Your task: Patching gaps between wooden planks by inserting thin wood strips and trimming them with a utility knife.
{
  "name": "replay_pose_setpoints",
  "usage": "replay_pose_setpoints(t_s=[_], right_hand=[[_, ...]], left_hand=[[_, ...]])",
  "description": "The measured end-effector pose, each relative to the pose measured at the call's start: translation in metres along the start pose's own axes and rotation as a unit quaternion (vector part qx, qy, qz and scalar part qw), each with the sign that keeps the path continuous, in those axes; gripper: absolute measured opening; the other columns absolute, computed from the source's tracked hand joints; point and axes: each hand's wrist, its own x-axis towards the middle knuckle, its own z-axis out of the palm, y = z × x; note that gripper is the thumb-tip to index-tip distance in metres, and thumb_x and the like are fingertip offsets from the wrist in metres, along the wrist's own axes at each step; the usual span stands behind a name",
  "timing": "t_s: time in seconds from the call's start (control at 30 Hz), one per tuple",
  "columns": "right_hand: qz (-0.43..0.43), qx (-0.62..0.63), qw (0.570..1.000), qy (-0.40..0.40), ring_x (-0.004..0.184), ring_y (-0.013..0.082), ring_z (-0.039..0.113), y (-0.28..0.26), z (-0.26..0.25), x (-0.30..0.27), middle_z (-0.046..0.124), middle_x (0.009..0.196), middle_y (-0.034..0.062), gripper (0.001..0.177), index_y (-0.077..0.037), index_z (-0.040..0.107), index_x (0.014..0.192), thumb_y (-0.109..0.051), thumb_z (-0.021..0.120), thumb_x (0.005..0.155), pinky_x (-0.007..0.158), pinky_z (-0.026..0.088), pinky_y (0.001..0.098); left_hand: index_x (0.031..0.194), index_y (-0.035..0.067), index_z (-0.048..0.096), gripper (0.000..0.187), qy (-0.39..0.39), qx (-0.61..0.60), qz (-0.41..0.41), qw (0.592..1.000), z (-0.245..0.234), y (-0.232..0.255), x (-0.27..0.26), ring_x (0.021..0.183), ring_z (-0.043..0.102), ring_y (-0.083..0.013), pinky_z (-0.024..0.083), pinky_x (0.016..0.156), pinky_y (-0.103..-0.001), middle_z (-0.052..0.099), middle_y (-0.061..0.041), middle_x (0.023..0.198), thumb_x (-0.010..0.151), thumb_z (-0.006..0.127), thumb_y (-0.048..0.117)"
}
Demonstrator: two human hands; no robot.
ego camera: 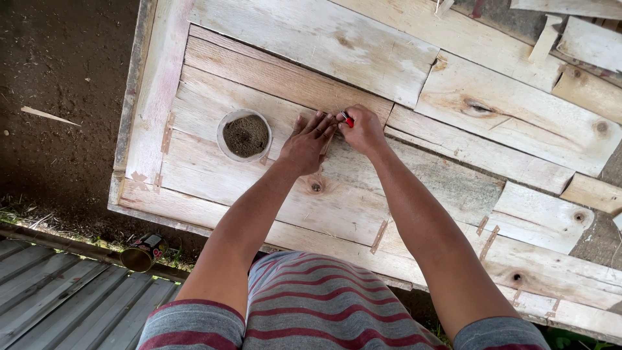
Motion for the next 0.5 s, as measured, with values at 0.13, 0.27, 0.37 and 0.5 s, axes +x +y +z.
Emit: replay_pose_setpoints(t_s=[0.13, 0.27, 0.37, 0.5], right_hand=[[0.006, -0.006, 1.000, 0.002, 0.086, 0.0356, 0.071, -0.005, 0.000, -0.001, 0.068, 0.088, 0.0110, 0.016, -0.015, 0.076, 0.090, -0.007, 0.082, 0.077, 0.072, 0.058, 0.0435], [0.009, 0.005, 1.000, 0.004, 0.085, 0.0335, 0.072, -0.008, -0.001, -0.001, 0.068, 0.088, 0.0100, 0.017, -0.014, 0.076, 0.091, -0.005, 0.081, 0.078, 0.072, 0.059, 0.0410], [-0.004, -0.006, 1.000, 0.000, 0.085, 0.0343, 0.072, -0.009, -0.001, -0.003, 0.067, 0.089, 0.0112, 0.017, -0.013, 0.076, 0.093, -0.007, 0.082, 0.078, 0.072, 0.059, 0.0422], [0.004, -0.009, 0.999, 0.044, 0.086, 0.0363, 0.071, 0.007, 0.004, -0.016, 0.066, 0.091, 0.0135, 0.021, -0.010, 0.076, 0.101, -0.009, 0.083, 0.081, 0.071, 0.059, 0.0420]], left_hand=[[0.167, 0.026, 0.012, 0.094, -0.017, 0.016, 0.000, 1.000, -0.010, 0.002, -0.006, 0.160, -0.007, -0.0231, 0.003, 0.128, -0.056, -0.003, 0.004, 0.175, 0.094, 0.067, 0.044], [0.167, 0.026, 0.010, 0.097, -0.012, 0.025, 0.003, 1.000, -0.007, 0.001, -0.003, 0.160, -0.006, -0.0237, 0.004, 0.128, -0.057, -0.003, 0.004, 0.175, 0.094, 0.070, 0.040], [0.167, 0.025, 0.014, 0.097, -0.002, 0.028, 0.000, 1.000, -0.011, 0.003, -0.009, 0.160, -0.003, -0.0242, 0.007, 0.128, -0.057, 0.001, 0.003, 0.175, 0.091, 0.073, 0.041], [0.166, 0.023, 0.016, 0.101, -0.001, 0.014, 0.009, 1.000, -0.005, 0.001, -0.004, 0.160, 0.000, -0.0256, 0.008, 0.128, -0.059, 0.003, 0.002, 0.175, 0.088, 0.077, 0.042]])
